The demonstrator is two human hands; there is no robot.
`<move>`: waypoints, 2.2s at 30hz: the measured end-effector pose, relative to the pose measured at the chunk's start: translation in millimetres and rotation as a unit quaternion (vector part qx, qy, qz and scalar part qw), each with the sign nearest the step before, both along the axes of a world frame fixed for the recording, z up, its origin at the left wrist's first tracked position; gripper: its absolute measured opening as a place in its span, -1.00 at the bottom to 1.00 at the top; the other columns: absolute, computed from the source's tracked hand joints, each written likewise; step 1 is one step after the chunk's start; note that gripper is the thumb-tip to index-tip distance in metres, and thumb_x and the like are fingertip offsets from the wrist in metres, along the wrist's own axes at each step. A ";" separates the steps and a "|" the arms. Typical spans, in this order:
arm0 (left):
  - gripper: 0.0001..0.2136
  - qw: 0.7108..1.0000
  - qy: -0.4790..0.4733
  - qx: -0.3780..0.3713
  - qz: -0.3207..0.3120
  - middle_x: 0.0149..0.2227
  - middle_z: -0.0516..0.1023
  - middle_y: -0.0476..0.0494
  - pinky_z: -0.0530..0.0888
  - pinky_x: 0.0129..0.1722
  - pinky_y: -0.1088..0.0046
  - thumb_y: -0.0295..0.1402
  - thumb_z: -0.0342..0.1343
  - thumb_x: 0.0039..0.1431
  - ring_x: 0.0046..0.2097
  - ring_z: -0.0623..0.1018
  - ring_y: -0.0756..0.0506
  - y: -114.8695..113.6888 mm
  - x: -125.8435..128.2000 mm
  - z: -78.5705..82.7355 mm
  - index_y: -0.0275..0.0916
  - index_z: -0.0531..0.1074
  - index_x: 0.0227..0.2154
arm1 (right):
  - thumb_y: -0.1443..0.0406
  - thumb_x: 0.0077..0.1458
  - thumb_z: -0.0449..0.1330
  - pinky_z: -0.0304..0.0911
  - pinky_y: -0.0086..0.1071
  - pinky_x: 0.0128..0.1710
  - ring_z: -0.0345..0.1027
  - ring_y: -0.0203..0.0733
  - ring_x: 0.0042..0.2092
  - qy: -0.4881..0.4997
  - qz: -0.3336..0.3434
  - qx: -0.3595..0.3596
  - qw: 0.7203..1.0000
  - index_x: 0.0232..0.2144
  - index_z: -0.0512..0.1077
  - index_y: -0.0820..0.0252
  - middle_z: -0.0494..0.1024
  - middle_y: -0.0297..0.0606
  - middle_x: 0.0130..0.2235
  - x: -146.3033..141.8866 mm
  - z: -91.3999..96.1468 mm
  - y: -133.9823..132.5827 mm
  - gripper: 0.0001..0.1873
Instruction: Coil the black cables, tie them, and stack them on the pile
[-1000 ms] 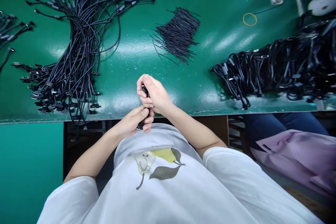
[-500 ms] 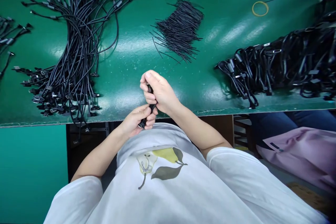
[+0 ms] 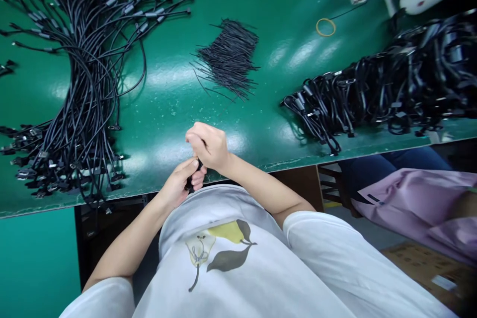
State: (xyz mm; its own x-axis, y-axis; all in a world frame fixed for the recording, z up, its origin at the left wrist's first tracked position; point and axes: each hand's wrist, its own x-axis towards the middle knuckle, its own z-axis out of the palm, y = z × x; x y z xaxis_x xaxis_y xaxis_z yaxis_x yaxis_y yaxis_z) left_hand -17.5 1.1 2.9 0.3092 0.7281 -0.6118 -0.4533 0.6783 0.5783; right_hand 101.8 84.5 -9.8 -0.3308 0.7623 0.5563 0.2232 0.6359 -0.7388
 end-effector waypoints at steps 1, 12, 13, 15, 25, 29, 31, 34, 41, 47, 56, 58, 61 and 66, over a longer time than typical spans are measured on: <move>-0.66 1.000 0.010 -0.001 0.003 -0.62 0.11 0.12 0.16 -0.62 0.63 -0.12 0.29 0.03 -0.59 0.11 0.13 0.1 -3.1 1.5 -0.34 0.41 -0.48 | 0.19 0.38 -0.13 0.27 -0.43 -0.24 0.36 -0.35 -0.31 -0.065 0.011 0.054 0.996 -0.32 0.39 0.22 0.49 -0.25 -0.34 7.4 1.0 3.1 -0.62; -0.61 0.984 0.106 0.040 -0.138 -0.61 0.14 0.11 0.15 -0.58 0.55 -0.02 0.16 0.14 -0.56 0.14 0.08 4.6 -16.1 5.4 -0.33 0.43 -0.41 | 0.31 0.35 -0.07 0.02 -0.31 -0.36 0.23 -0.25 -0.35 -0.388 0.216 0.256 0.858 -0.26 0.37 0.26 0.40 -0.29 -0.39 60.9 13.0 1.4 -0.76; -0.61 0.982 0.111 0.050 -0.147 -0.61 0.15 0.10 0.17 -0.57 0.54 -0.01 0.15 0.15 -0.56 0.15 0.08 5.5 -15.8 5.6 -0.33 0.43 -0.39 | 0.30 0.36 -0.08 -0.02 -0.31 -0.37 0.20 -0.25 -0.36 -0.381 0.215 0.256 0.862 -0.29 0.36 0.25 0.39 -0.29 -0.40 61.2 12.0 2.1 -0.75; -0.61 0.979 0.107 0.057 -0.164 -0.60 0.17 0.10 0.18 -0.56 0.53 0.00 0.14 0.16 -0.55 0.16 0.07 7.3 -15.9 5.7 -0.32 0.41 -0.38 | 0.30 0.37 -0.08 -0.06 -0.31 -0.37 0.18 -0.26 -0.37 -0.362 0.213 0.280 0.863 -0.31 0.36 0.24 0.36 -0.31 -0.43 61.4 10.6 2.7 -0.73; -0.61 0.991 0.088 0.046 -0.087 -0.62 0.16 0.11 0.13 -0.58 0.56 -0.02 0.22 0.09 -0.58 0.14 0.10 16.7 -21.4 3.4 -0.33 0.41 -0.43 | 0.19 0.38 -0.11 0.18 -0.32 -0.11 0.30 -0.23 -0.10 -0.316 0.235 0.108 0.913 -0.15 0.43 0.18 0.50 -0.23 -0.15 76.4 29.0 78.9 -0.66; -0.65 0.993 0.079 0.054 0.065 -0.62 0.14 0.11 0.14 -0.59 0.60 -0.11 0.32 0.01 -0.58 0.14 0.12 30.1 -25.1 8.1 -0.32 0.41 -0.46 | 0.36 0.33 -0.15 0.19 -0.18 -0.06 0.26 -0.06 -0.02 -0.409 -0.104 -0.018 0.907 -0.14 0.45 0.22 0.45 -0.07 -0.04 97.8 19.5 178.3 -0.64; -0.67 0.993 0.061 0.048 0.092 -0.61 0.15 0.11 0.15 -0.59 0.62 -0.13 0.34 -0.01 -0.58 0.15 0.12 34.1 -23.9 10.8 -0.33 0.43 -0.46 | 0.38 0.28 -0.08 0.18 -0.11 -0.05 0.24 0.03 0.00 -0.480 -0.144 -0.028 0.865 -0.14 0.45 0.29 0.41 0.01 0.02 104.2 8.5 209.4 -0.69; -0.68 0.991 0.039 0.052 0.118 -0.61 0.15 0.10 0.16 -0.60 0.64 -0.17 0.34 -0.01 -0.57 0.15 0.13 35.5 -20.1 15.0 -0.34 0.44 -0.44 | 0.39 0.25 -0.06 0.15 -0.06 -0.04 0.23 0.09 0.00 -0.515 -0.135 0.008 0.847 -0.13 0.42 0.35 0.39 0.08 0.02 107.4 -2.5 220.9 -0.71; -0.69 0.987 0.015 0.075 0.142 -0.60 0.14 0.11 0.17 -0.61 0.65 -0.18 0.34 0.00 -0.57 0.14 0.13 32.5 -12.1 16.9 -0.33 0.44 -0.42 | 0.32 0.26 -0.02 0.16 -0.12 -0.09 0.24 0.05 -0.03 -0.478 -0.176 0.038 0.860 -0.03 0.37 0.34 0.40 0.08 -0.01 109.6 -12.8 202.5 -0.69; -0.68 0.987 0.021 0.091 0.129 -0.60 0.14 0.12 0.16 -0.61 0.65 -0.16 0.33 0.02 -0.58 0.14 0.14 22.3 -13.6 20.8 -0.34 0.43 -0.40 | 0.35 0.25 -0.03 0.17 -0.13 -0.09 0.26 0.06 -0.04 -0.489 -0.182 0.003 0.853 -0.15 0.45 0.31 0.43 0.08 -0.02 104.9 -0.8 205.5 -0.73; -0.53 0.983 -0.008 0.122 0.133 -0.59 0.17 0.15 0.15 -0.59 0.63 -0.18 0.32 0.04 -0.58 0.13 0.11 21.8 -3.0 23.3 -0.24 0.39 -0.02 | 0.27 0.24 0.12 0.27 -0.38 -0.15 0.41 -0.26 -0.24 -0.147 0.122 -0.142 0.971 -0.27 0.52 0.18 0.57 -0.27 -0.27 34.2 17.7 39.2 -0.82; -0.60 0.977 0.034 0.141 0.156 -0.59 0.18 0.13 0.16 -0.58 0.62 -0.17 0.31 0.04 -0.56 0.14 0.11 23.1 -6.0 19.7 -0.29 0.45 -0.12 | 0.30 0.23 0.12 0.28 -0.40 -0.17 0.42 -0.29 -0.24 -0.122 0.160 -0.173 0.964 -0.24 0.53 0.18 0.57 -0.27 -0.25 24.2 12.9 12.6 -0.82; -0.69 0.957 0.126 0.186 0.182 -0.57 0.22 0.09 0.19 -0.54 0.58 -0.16 0.24 0.11 -0.54 0.18 0.08 21.2 -14.1 12.9 -0.29 0.50 -0.20 | 0.31 0.26 0.09 0.28 -0.39 -0.18 0.40 -0.27 -0.23 -0.160 0.140 -0.103 0.972 -0.24 0.51 0.20 0.56 -0.22 -0.25 23.3 11.3 -2.8 -0.81; -0.86 0.898 0.324 0.276 0.112 -0.46 0.41 -0.02 0.28 -0.39 0.52 -0.33 0.14 0.16 -0.42 0.34 -0.01 15.9 -18.5 2.8 -0.23 0.55 -0.28 | 0.38 0.31 -0.05 0.14 -0.29 -0.30 0.26 -0.21 -0.33 -0.318 0.097 0.228 0.915 -0.31 0.48 0.22 0.47 -0.21 -0.39 27.0 24.8 -7.2 -0.69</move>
